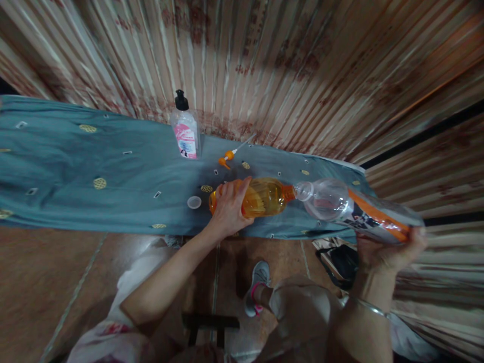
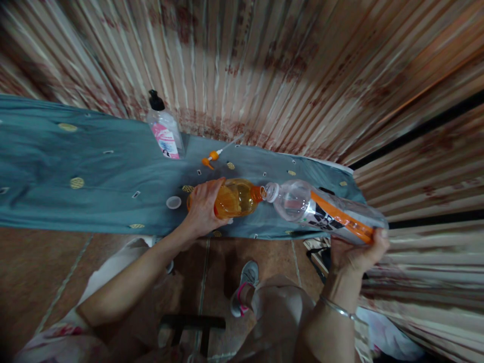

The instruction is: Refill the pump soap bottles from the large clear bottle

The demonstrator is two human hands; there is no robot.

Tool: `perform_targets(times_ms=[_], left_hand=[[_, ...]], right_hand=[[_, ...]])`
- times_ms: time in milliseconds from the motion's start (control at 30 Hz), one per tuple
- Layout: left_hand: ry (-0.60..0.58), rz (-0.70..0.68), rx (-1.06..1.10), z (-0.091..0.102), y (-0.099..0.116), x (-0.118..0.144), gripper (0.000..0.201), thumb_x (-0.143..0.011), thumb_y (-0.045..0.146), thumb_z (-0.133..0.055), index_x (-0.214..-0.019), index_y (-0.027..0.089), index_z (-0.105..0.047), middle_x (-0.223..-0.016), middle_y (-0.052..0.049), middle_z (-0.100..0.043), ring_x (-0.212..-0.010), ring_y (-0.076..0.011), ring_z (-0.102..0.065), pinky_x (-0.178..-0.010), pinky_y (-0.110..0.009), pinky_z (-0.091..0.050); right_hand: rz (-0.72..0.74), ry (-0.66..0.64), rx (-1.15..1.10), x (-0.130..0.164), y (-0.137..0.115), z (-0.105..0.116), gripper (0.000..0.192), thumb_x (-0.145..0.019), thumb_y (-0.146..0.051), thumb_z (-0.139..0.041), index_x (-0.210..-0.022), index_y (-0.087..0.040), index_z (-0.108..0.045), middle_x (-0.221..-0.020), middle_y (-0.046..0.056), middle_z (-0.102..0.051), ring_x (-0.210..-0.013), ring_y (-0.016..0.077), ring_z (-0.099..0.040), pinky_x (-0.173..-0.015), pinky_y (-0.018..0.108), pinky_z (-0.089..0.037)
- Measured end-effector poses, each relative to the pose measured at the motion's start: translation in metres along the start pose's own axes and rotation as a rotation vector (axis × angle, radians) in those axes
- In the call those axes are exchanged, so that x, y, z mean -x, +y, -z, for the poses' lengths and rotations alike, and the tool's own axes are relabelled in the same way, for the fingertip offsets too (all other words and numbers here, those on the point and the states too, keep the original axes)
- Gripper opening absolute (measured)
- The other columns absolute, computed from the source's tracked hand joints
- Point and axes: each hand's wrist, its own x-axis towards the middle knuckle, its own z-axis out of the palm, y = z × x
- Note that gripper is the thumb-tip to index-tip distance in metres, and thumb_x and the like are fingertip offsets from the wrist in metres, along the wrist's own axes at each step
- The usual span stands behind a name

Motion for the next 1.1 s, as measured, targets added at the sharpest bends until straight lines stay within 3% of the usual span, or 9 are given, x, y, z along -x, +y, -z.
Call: perform_targets(times_ms=[533,800,967,1100], left_hand=[[0.016,-0.008,-0.01,-0.0004,0.0,0.0,0.094,-0.06,0.035,-0.074,-0.142,0.017,-0.03,-0.13,-0.015,-0.05,-0.118,-0.0346,-0.047,-0.104,-0.05,-0.03],[0.023,-0.012,0.002,-0.0012,-0.0004,-0.0001,0.094,-0.06,0.034,-0.074,-0.141,0.017,-0.029,-0.131,-0.015,-0.05,-0.119,-0.0343,-0.047,-0.104,-0.051,-0.03],[0.01,-0.009,-0.001,-0.0005,-0.0002,-0.0005,0.094,-0.061,0.035,-0.074,-0.142,0.017,-0.029,-0.131,-0.016,-0.05,-0.119,-0.0345,-0.047,-0.104,-0.051,-0.03],[0.004,0.0,-0.002,-0.0012,-0.0006,0.0,0.097,-0.06,0.036,-0.075,-0.143,0.017,-0.028,-0.132,-0.016,-0.049,-0.12,-0.0351,-0.046,-0.104,-0.052,-0.029]], right_hand=[[0.009,-0.015,0.041,0.0015,-0.0016,-0.0048,0.037,-0.059,-0.053,-0.058,-0.074,-0.019,-0.058,-0.087,0.001,-0.061,-0.09,0.0241,-0.062,-0.066,0.041,-0.056],[-0.002,-0.008,0.033,0.0016,-0.0018,-0.0037,0.037,-0.06,-0.052,-0.058,-0.075,-0.019,-0.059,-0.083,0.002,-0.062,-0.09,0.0218,-0.062,-0.061,0.031,-0.052],[-0.012,0.001,0.036,0.0022,-0.0029,-0.0044,0.037,-0.059,-0.053,-0.058,-0.077,-0.02,-0.059,-0.085,0.0,-0.061,-0.089,0.0218,-0.062,-0.064,0.036,-0.054],[-0.014,0.009,0.038,0.0032,-0.0038,-0.0057,0.039,-0.057,-0.053,-0.059,-0.077,-0.02,-0.06,-0.085,0.0,-0.062,-0.09,0.0211,-0.062,-0.063,0.033,-0.052]])
